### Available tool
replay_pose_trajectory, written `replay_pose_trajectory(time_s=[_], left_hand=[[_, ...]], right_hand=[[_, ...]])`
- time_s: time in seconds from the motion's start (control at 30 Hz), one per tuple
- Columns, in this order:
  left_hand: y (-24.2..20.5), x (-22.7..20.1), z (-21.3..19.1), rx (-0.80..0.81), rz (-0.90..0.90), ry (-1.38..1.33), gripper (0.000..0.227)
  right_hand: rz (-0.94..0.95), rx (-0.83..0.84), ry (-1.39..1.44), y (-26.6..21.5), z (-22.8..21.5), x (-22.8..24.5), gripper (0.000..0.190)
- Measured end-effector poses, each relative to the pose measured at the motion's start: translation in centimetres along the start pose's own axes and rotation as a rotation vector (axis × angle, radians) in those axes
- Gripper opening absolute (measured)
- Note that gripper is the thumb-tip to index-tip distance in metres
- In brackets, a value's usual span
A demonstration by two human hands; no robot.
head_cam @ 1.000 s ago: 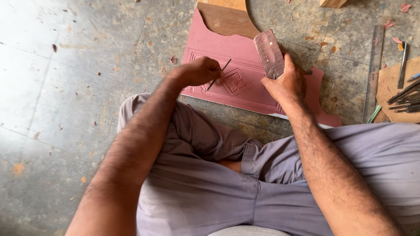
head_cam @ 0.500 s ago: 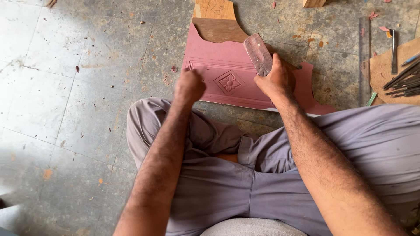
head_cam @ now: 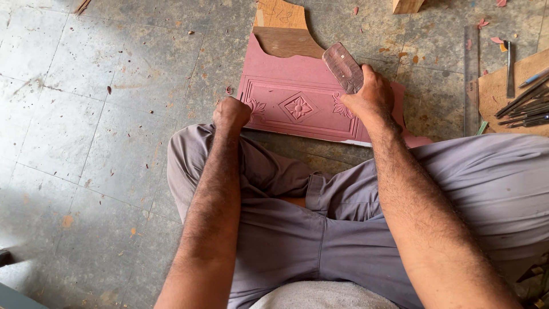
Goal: The person marks lines on a piece of wood using a ruler and a pencil, and then carves patterns into the wood using a small chisel and a wooden mallet.
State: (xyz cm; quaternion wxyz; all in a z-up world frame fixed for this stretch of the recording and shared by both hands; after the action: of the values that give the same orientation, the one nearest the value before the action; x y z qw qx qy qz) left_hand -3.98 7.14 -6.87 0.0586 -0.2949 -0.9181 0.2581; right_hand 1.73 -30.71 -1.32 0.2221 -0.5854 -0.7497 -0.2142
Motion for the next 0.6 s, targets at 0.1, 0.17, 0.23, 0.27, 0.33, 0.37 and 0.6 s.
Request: replay_pose_trajectory(time_s=[0.1,0.17,0.23,0.27,0.33,0.37,0.6], left_hand=[[-1.0,0.6,-0.6,0.003,0.012,-0.082,0.043],[-1.3,0.6,-0.7,0.023,0.021,-0.104,0.047],[-0.9,0.1,-0.6,0.01,0.079,-0.094,0.043],[-0.6,-0.5,-0.5,-0.011,0.131,-0.073,0.037],[-0.1,-1.0,0.1,-0.013,0.193,-0.085,0.031],[-0.1,-1.3,0.5,0.005,0.202,-0.118,0.03],[-3.1,-4.3,-0.5,-0.499,0.343,0.008,0.019]], right_hand=[[0.059,-0.006,0.054,-0.3,0.0,-0.8,0.066],[0.121,-0.005,0.096,-0.6,-0.2,-0.9,0.064],[0.188,-0.001,0.127,-0.9,-0.9,-1.4,0.062],[0.222,0.001,0.139,-1.2,-1.3,-1.8,0.062],[0.29,0.004,0.162,-1.5,-1.9,-2.7,0.061],[0.288,-0.015,0.139,-1.6,-2.4,-3.0,0.061],[0.211,-0.248,0.026,-2.0,-5.9,-2.8,0.062]])
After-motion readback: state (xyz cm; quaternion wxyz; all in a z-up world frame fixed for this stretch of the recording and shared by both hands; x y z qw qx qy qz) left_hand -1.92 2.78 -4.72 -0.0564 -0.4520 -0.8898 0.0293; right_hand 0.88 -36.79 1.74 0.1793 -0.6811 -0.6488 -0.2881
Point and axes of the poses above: each hand's wrist, its own y-axis towards the middle knuckle, its own z-axis out of the palm, x = y × z, the point moved 8 cm from there along y, towards the middle knuckle, and after that the axes turned 14 degrees about -z, right-handed, at the moved point
